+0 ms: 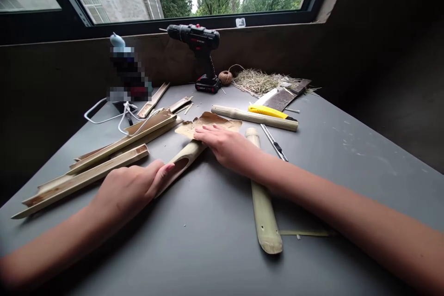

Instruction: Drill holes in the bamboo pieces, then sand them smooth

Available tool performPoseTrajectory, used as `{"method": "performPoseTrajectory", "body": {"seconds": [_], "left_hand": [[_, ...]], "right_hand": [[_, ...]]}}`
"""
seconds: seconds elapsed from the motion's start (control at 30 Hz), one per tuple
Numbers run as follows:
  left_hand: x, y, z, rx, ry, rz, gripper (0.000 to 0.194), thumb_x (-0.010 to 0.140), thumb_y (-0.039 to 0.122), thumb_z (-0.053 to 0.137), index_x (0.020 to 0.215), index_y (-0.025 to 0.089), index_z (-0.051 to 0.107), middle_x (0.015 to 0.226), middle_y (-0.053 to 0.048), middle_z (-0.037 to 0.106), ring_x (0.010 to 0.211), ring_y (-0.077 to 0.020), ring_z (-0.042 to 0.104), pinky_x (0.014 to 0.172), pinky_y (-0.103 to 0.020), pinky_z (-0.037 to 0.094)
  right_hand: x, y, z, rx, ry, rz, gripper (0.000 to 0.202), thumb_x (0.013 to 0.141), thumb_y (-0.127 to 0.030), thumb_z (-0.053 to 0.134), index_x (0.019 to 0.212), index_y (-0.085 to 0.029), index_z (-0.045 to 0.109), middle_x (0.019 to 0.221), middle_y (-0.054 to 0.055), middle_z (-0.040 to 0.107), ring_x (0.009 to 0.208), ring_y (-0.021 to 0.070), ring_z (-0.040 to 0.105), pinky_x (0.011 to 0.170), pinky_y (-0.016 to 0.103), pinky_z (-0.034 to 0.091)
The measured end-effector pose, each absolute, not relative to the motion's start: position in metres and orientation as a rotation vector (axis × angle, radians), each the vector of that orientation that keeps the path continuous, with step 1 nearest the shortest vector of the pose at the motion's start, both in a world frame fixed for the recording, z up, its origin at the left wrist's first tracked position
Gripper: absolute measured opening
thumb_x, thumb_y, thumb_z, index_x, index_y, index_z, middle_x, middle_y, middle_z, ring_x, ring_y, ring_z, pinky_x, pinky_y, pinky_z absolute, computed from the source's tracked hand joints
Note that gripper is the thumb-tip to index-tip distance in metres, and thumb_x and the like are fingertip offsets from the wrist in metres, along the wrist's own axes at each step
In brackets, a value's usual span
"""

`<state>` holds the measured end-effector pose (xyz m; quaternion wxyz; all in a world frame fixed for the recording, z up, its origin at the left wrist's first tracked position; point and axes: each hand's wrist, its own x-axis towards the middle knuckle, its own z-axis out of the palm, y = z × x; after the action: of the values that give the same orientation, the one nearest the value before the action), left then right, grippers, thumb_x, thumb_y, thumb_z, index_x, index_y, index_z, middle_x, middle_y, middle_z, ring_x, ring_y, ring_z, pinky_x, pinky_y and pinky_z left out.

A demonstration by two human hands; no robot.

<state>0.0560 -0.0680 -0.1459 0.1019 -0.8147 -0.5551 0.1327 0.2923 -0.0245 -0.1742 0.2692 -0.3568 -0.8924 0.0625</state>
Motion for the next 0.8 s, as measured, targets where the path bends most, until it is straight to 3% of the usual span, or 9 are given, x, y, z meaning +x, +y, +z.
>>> {"method": "performPoseTrajectory", "body": {"seconds": [0.17, 0.5, 0.8], "left_hand": [[0.0574, -0.0676, -0.1458, -2.405, -1.649, 0.422, 0.058, 0.103, 0.044, 0.015, 0.091, 0.018, 0.065, 0.066, -0.012, 0.067, 0.061, -0.0282, 0.067, 0.051, -0.027, 0.033], [0.0562, -0.0701, -0.148, -2.463, -1.617, 0.489, 0.057, 0.103, 0.04, 0.017, 0.089, 0.018, 0.068, 0.069, -0.011, 0.069, 0.058, -0.0258, 0.066, 0.048, -0.027, 0.026], [0.0578, -0.0764, -0.1506, -2.416, -1.574, 0.469, 0.058, 0.103, 0.042, 0.017, 0.078, 0.019, 0.064, 0.057, -0.009, 0.063, 0.052, -0.0264, 0.063, 0.044, -0.03, 0.017]], "right_hand": [[0.2908, -0.0238, -0.1736, -0.897, -2.434, 0.16, 0.048, 0.092, 0.0, 0.04, 0.133, -0.013, 0.06, 0.14, 0.012, 0.059, 0.136, 0.023, 0.05, 0.118, 0.044, 0.039], [0.2913, -0.023, -0.1725, -0.934, -2.429, 0.11, 0.048, 0.09, 0.001, 0.04, 0.13, -0.015, 0.063, 0.137, 0.011, 0.062, 0.134, 0.024, 0.053, 0.115, 0.046, 0.042], [0.2923, -0.0245, -0.173, -0.905, -2.419, 0.053, 0.049, 0.087, 0.003, 0.043, 0.127, -0.013, 0.065, 0.134, 0.014, 0.064, 0.13, 0.0266, 0.057, 0.114, 0.049, 0.043]]}}
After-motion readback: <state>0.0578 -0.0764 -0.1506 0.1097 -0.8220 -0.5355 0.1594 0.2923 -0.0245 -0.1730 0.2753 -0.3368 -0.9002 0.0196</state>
